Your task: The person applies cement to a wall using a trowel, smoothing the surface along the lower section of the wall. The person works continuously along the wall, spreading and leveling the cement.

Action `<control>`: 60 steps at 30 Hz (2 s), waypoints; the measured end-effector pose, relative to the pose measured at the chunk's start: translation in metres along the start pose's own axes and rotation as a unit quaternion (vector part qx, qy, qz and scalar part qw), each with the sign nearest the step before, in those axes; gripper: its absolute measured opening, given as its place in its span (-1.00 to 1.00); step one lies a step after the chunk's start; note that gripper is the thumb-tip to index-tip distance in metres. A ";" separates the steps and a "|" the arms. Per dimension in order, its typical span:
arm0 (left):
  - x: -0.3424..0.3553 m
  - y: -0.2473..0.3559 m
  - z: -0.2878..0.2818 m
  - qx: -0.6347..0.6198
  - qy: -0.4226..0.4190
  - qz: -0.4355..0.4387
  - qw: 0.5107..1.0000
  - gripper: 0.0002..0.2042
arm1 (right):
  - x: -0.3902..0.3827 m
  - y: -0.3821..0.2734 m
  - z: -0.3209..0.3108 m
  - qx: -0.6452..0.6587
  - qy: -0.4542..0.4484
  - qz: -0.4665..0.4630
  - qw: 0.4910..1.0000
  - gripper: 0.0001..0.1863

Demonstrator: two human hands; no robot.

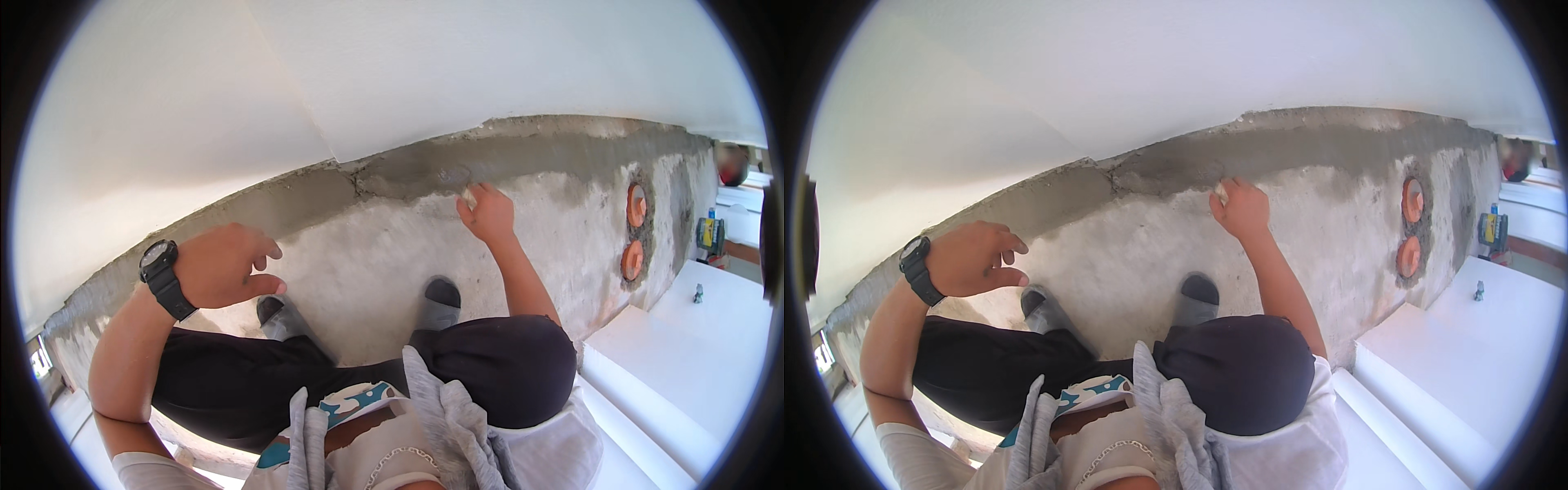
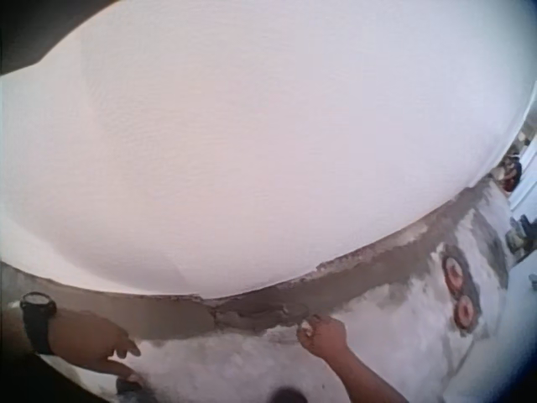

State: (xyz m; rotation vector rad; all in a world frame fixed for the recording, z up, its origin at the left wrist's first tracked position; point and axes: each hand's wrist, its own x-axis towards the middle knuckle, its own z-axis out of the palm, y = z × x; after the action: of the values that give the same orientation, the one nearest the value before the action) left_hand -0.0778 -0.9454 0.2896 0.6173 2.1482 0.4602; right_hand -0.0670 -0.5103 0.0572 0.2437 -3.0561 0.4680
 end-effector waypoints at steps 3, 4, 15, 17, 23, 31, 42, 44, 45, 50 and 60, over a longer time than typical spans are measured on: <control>0.007 0.003 0.001 0.008 0.002 0.025 1.000 -0.55 | 0.006 -0.007 0.009 -0.030 0.017 -0.001 0.999 -0.70; 0.007 0.004 0.001 0.022 -0.001 0.019 1.000 -0.55 | 0.003 -0.012 0.013 -0.029 -0.018 -0.006 0.999 -0.69; -0.005 0.006 -0.002 0.000 0.040 0.041 0.998 -0.56 | -0.056 -0.010 -0.040 0.098 -0.155 0.260 0.948 -0.52; -0.008 0.005 -0.005 0.002 0.045 0.050 0.998 -0.56 | -0.057 -0.006 -0.043 0.195 -0.188 0.351 0.897 -0.48; -0.026 -0.006 -0.004 -0.010 0.058 0.042 0.997 -0.56 | -0.041 -0.005 -0.026 0.225 -0.207 0.352 0.885 -0.50; -0.044 -0.020 -0.008 -0.027 0.075 0.032 0.996 -0.61 | -0.015 -0.040 -0.014 0.268 -0.261 0.363 0.853 -0.46; -0.052 -0.034 -0.007 -0.021 0.062 0.025 0.998 -0.58 | -0.024 -0.082 0.028 0.385 -0.276 0.402 0.784 -0.51; -0.054 -0.034 -0.006 -0.021 0.060 0.024 0.998 -0.58 | -0.025 -0.092 0.038 0.417 -0.259 0.405 0.771 -0.49; -0.055 -0.034 -0.005 -0.022 0.060 0.026 0.998 -0.58 | -0.025 -0.096 0.044 0.435 -0.253 0.421 0.755 -0.49; -0.052 -0.040 -0.003 -0.021 0.049 0.031 0.998 -0.58 | -0.018 -0.109 0.054 0.513 -0.250 0.437 0.695 -0.53; -0.046 -0.020 -0.001 0.010 0.065 0.060 0.996 -0.57 | -0.027 -0.088 0.005 0.577 -0.254 0.449 0.634 -0.54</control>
State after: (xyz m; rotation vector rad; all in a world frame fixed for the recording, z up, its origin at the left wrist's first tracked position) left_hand -0.0595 -0.9885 0.3082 0.7498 2.2491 0.5576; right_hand -0.0261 -0.5902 0.0767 -1.4100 -2.3787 2.6893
